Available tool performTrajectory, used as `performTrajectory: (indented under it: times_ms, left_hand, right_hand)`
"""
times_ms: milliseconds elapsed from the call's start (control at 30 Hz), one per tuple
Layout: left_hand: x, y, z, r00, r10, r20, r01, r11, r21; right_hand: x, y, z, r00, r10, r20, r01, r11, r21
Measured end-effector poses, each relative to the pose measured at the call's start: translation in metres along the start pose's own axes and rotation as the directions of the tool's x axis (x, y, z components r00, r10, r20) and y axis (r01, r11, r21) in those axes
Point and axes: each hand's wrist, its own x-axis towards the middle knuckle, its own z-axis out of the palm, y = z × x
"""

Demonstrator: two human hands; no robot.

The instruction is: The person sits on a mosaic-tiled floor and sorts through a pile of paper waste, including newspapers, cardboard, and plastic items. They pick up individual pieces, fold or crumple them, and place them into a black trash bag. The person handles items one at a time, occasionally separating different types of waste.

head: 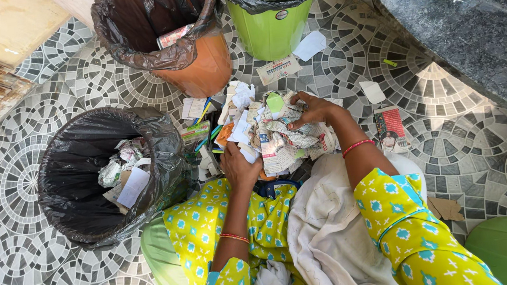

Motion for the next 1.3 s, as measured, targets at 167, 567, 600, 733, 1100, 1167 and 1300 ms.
performTrajectory:
  times_ms: [167,567,600,733,1100,1167,1300]
  left_hand:
    - [-0.025,-0.005,-0.028,0.993,-0.071,0.098,0.059,0.991,0.118]
    - [0.034,-0.004,-0.065,0.993,0.008,-0.120,0.008,0.991,0.132]
    - [0.049,-0.012,-0.059,0.989,0.040,-0.141,-0.025,0.993,0.111]
    - [0.126,-0.049,-0.021,0.990,-0.021,-0.138,0.024,0.999,0.025]
    - [0.233,-0.091,0.031,0.940,-0.330,0.089,0.309,0.932,0.188]
    - [0.228,-0.089,0.030,0.930,-0.350,0.111,0.323,0.924,0.206]
    - [0.201,-0.085,0.034,0.945,-0.311,0.104,0.278,0.928,0.248]
  right_hand:
    - [-0.006,-0.009,0.028,0.973,-0.229,0.034,0.231,0.943,-0.241]
    - [-0.031,-0.042,0.041,0.953,-0.302,-0.013,0.275,0.885,-0.375]
    - [-0.029,-0.042,0.042,0.967,-0.256,0.008,0.242,0.902,-0.357]
    - [-0.018,-0.045,0.044,0.926,-0.377,0.017,0.343,0.823,-0.452]
    - [-0.020,-0.066,0.048,0.932,-0.361,0.037,0.341,0.837,-0.427]
    - [-0.016,-0.068,0.049,0.941,-0.338,0.037,0.319,0.841,-0.438]
    - [-0.010,-0.068,0.054,0.941,-0.333,0.057,0.323,0.837,-0.443]
